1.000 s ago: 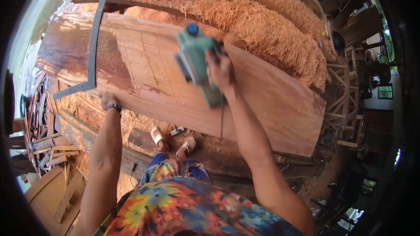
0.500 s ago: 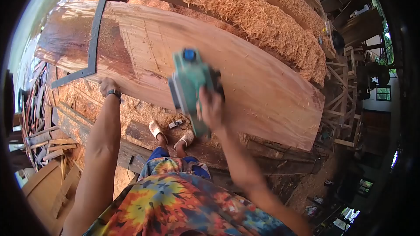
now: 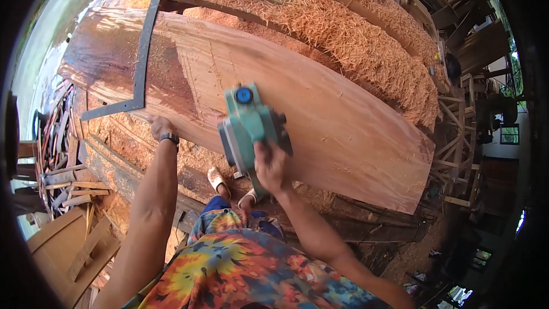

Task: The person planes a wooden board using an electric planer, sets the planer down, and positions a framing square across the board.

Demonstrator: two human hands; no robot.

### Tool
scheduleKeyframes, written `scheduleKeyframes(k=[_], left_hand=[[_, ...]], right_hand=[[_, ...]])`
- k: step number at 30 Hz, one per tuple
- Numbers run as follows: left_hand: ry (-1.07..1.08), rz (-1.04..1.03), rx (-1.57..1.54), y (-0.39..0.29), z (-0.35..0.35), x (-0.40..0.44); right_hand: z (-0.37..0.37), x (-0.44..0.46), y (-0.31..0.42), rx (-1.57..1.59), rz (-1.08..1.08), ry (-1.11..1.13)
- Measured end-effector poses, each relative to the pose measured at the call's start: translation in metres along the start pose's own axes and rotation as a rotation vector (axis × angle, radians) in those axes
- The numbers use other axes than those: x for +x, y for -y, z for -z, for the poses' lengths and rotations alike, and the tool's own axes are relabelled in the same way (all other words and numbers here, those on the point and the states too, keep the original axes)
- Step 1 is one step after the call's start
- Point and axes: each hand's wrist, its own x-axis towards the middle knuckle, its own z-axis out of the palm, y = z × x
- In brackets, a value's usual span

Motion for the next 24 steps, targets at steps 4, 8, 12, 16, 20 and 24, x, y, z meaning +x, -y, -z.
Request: scheduleKeyframes(k=[4, 8, 12, 16, 20, 24], left_hand=[[-0.012, 0.041, -0.008, 0.004, -0.010, 0.015], [-0.030, 0.056, 0.010, -0.005, 0.001, -0.001], [-0.059, 0.031, 0.027, -0.002, -0.007, 0.008], [-0.020, 0.026, 0.039, -0.006, 0.001, 0.000], [0.010, 0.023, 0.012, -0.003, -0.001, 0.001], [0.027, 0.037, 0.020, -0.006, 0.006, -0.008]], right_hand=[[-0.031, 0.124, 0.019, -0.126, 0.031, -0.097], [-0.063, 0.244, 0.062, -0.126, 0.052, -0.016], [-0.067, 0.273, 0.077, -0.169, 0.086, 0.113], [-0.045, 0.209, 0.069, -0.163, 0.079, 0.095], [-0.001, 0.095, 0.027, -0.296, 0.087, 0.016], [0.042, -0.043, 0.000, -0.264, -0.047, 0.002]])
